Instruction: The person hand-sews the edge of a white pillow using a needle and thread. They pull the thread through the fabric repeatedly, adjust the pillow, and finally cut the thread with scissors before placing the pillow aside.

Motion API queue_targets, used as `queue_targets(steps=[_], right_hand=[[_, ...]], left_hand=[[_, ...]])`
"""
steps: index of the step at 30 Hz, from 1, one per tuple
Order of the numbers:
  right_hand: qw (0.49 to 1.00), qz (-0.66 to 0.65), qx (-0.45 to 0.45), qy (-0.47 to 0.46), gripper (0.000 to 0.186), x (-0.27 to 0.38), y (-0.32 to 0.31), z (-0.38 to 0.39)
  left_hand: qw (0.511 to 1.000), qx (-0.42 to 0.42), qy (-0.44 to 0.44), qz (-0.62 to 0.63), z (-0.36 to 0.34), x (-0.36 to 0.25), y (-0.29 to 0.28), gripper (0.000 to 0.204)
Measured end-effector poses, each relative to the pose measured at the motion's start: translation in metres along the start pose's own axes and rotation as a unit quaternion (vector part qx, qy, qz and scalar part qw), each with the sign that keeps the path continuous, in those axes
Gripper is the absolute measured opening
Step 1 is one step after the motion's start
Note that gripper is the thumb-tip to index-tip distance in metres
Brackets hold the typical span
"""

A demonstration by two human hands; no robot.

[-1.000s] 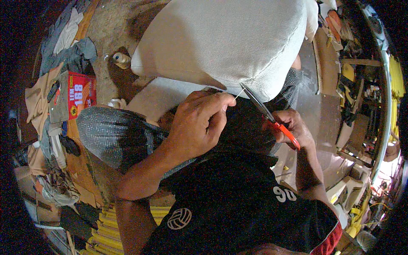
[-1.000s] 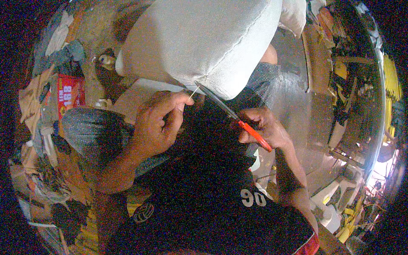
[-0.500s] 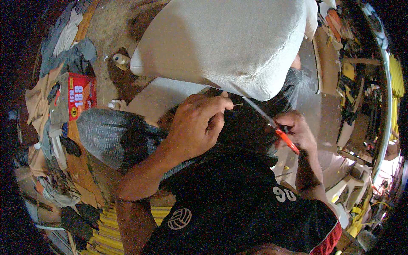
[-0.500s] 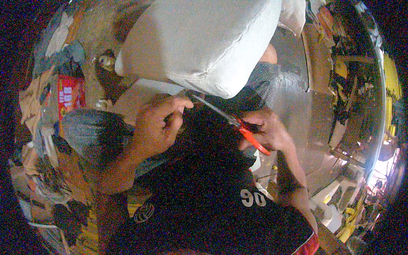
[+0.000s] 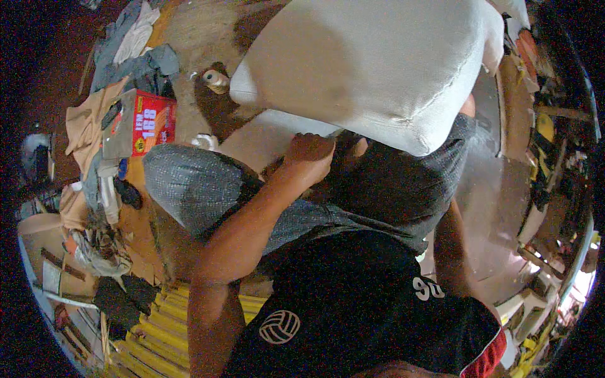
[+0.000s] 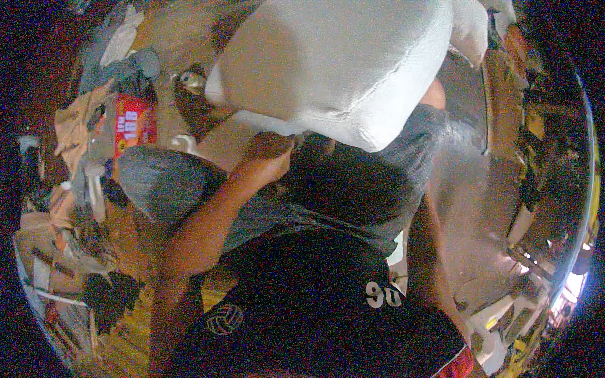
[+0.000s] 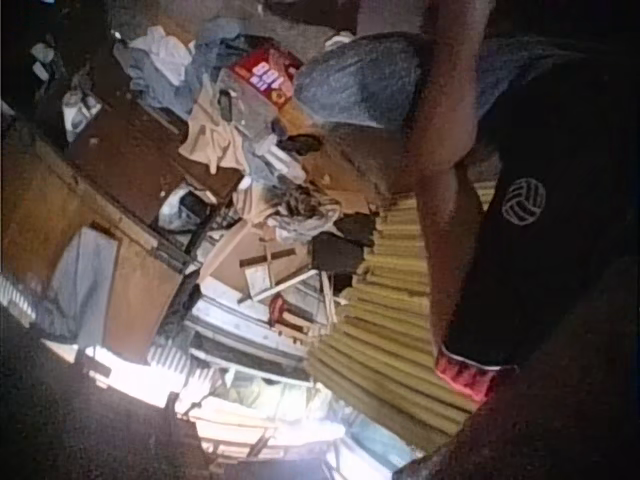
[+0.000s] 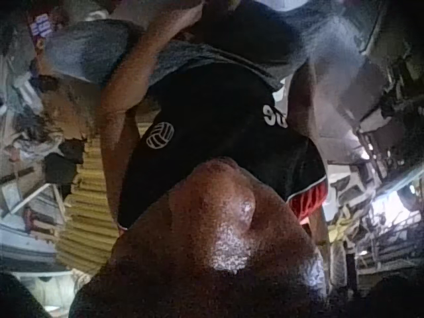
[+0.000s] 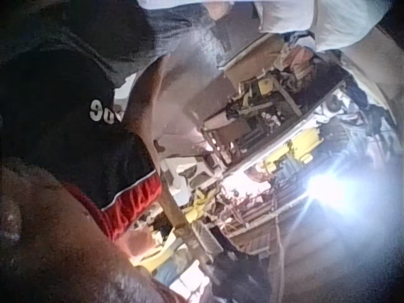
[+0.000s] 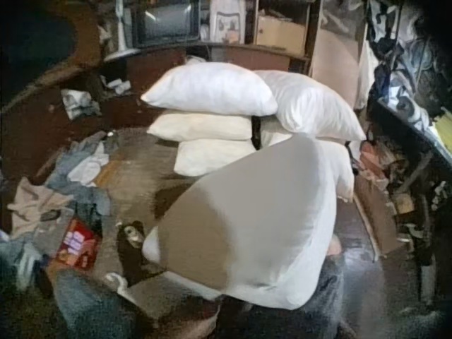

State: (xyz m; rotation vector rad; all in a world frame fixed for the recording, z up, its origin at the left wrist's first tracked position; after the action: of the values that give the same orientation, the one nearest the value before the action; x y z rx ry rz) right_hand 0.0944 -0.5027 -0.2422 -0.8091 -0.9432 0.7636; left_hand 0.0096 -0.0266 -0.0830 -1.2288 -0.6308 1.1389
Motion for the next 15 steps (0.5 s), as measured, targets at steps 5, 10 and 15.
queue_targets(steps=[5, 10, 15], right_hand=[[0.999, 0.019, -0.003, 0.040, 0.049, -0.009, 0.016, 0.000], [0.996, -0.040, -0.054, 0.065, 0.051, -0.010, 0.005, -0.001], [0.943, -0.276, -0.182, 0.022, 0.054, 0.041, -0.068, 0.000]], left_hand=[[0.993, 0.097, -0.073, -0.010, -0.003, 0.016, 0.018, 0.030], [0.995, -0.071, -0.069, -0.006, 0.018, 0.058, -0.010, 0.027], [0.796, -0.382, -0.322, 0.341, 0.032, 0.126, -0.053, 0.044]])
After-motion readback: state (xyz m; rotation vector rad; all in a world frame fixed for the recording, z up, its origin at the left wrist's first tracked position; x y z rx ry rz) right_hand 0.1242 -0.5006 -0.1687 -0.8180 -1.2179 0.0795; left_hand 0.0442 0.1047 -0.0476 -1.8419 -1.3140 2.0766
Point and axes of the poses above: each hand's wrist, its own z-axis away from the middle knuckle, its own y-axis out of the palm, x = y × z, the point moved 7 cm from there along -z, towards the middle knuckle, and after that the axes turned 8 degrees about -z, right-handed, at the moved point
